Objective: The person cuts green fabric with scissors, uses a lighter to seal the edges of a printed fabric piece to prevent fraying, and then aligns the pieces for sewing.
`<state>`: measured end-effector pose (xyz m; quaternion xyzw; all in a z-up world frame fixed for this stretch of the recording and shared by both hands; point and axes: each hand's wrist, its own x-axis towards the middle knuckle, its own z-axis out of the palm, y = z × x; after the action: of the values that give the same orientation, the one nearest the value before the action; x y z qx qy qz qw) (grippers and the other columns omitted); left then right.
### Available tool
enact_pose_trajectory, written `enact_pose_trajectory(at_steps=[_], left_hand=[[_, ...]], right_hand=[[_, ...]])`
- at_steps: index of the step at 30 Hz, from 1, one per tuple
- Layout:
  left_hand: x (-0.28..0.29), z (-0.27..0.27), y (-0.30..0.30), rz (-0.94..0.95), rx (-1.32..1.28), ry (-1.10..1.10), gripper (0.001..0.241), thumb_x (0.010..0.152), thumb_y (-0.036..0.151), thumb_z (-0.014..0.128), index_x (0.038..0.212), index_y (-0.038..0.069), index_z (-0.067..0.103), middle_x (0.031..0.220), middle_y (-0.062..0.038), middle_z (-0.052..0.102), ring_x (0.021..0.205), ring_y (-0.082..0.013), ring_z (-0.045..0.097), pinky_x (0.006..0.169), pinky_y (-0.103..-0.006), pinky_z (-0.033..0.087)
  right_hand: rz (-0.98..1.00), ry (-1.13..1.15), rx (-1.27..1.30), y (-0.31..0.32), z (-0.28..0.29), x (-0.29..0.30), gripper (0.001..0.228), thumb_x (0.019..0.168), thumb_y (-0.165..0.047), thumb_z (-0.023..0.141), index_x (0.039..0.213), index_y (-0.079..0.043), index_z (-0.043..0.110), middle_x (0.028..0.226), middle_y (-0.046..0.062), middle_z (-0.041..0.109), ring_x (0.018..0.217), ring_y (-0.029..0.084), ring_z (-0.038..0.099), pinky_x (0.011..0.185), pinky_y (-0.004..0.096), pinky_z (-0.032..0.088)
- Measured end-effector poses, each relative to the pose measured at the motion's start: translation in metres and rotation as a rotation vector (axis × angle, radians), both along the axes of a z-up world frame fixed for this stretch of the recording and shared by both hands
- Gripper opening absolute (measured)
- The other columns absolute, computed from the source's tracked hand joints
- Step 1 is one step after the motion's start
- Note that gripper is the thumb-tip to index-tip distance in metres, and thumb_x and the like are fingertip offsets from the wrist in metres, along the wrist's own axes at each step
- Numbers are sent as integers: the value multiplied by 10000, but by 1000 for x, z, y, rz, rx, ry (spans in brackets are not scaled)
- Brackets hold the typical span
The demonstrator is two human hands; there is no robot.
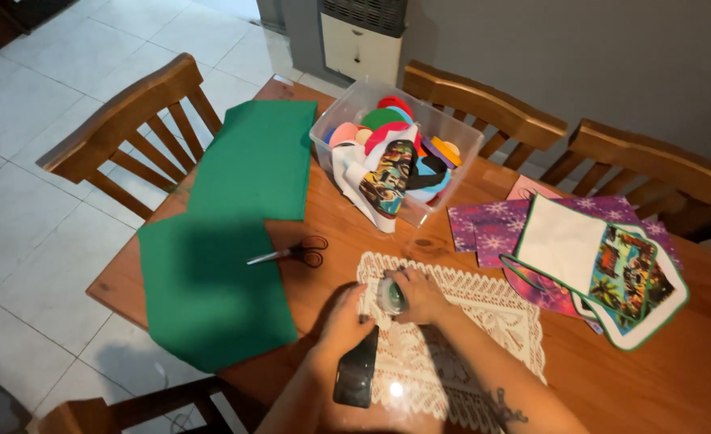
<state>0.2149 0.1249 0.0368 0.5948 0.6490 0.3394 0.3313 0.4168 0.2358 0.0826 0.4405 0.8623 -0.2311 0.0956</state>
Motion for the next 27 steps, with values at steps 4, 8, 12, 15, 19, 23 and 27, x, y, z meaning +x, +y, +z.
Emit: enact_pose_trajectory(at_steps=[4, 8, 12, 15, 19, 23, 27], left_hand=[[4, 26, 31, -151, -110, -128, 986, 718, 161, 879, 1578, 113, 401, 1558, -228, 427, 1476, -395, 364, 1203, -491, 331], [0, 65, 44, -283, -286, -232, 1065, 750, 205, 901, 1631, 255, 303, 1629, -162, 355, 1516, -340, 308, 1241, -469, 288], [12, -13, 58, -217, -196, -263, 1043, 598, 346, 1016, 1479, 205, 476, 1390, -157, 617, 1338, -357, 549, 1084, -481, 448], [12, -13, 62, -211, -207, -335, 942, 586, 365, 1025, 1369, 214, 524, 1238, -100, 686, 1204, -295, 636, 1008, -437, 504], [7, 8, 60, -185, -230, -328, 928, 522, 362, 1044, 1309, 244, 568, 1159, -69, 716, 1126, -271, 668, 962, -411, 523], [4, 20, 57, -163, -236, -289, 803, 571, 295, 978, 1261, 236, 573, 1148, -121, 711, 1145, -364, 661, 959, -490, 524], [0, -41, 64, -149, -248, -228, 728, 615, 265, 922, 1254, 242, 572, 1203, -125, 695, 1181, -343, 647, 1010, -480, 510]], right_hand=[[-80, 148, -153, 2, -5, -9, 1043, 608, -424, 866, 1499, -214, 367, 1421, 119, 485, 1419, 335, 453, 1141, 588, 347], [-152, 320, -247, 8, -4, -2, 1058, 574, -424, 913, 1467, -165, 408, 1405, 163, 528, 1410, 373, 460, 1172, 555, 295], [-290, 518, -439, 7, 23, -18, 969, 635, -355, 929, 1421, -156, 400, 1377, 264, 508, 1378, 466, 462, 1163, 582, 334], [-291, 464, -436, 3, 41, -25, 956, 692, -467, 902, 1400, -118, 364, 1337, 285, 523, 1310, 489, 524, 1109, 557, 403], [-275, 439, -409, 2, 41, -29, 972, 685, -513, 902, 1391, -104, 375, 1296, 300, 540, 1281, 506, 537, 1094, 569, 425], [-241, 480, -377, -1, 38, -27, 991, 657, -482, 919, 1381, -92, 365, 1290, 304, 545, 1271, 522, 539, 1084, 580, 418], [-267, 475, -186, -7, 22, -32, 1025, 610, -513, 913, 1371, -116, 354, 1321, 289, 571, 1300, 465, 561, 1218, 618, 190]])
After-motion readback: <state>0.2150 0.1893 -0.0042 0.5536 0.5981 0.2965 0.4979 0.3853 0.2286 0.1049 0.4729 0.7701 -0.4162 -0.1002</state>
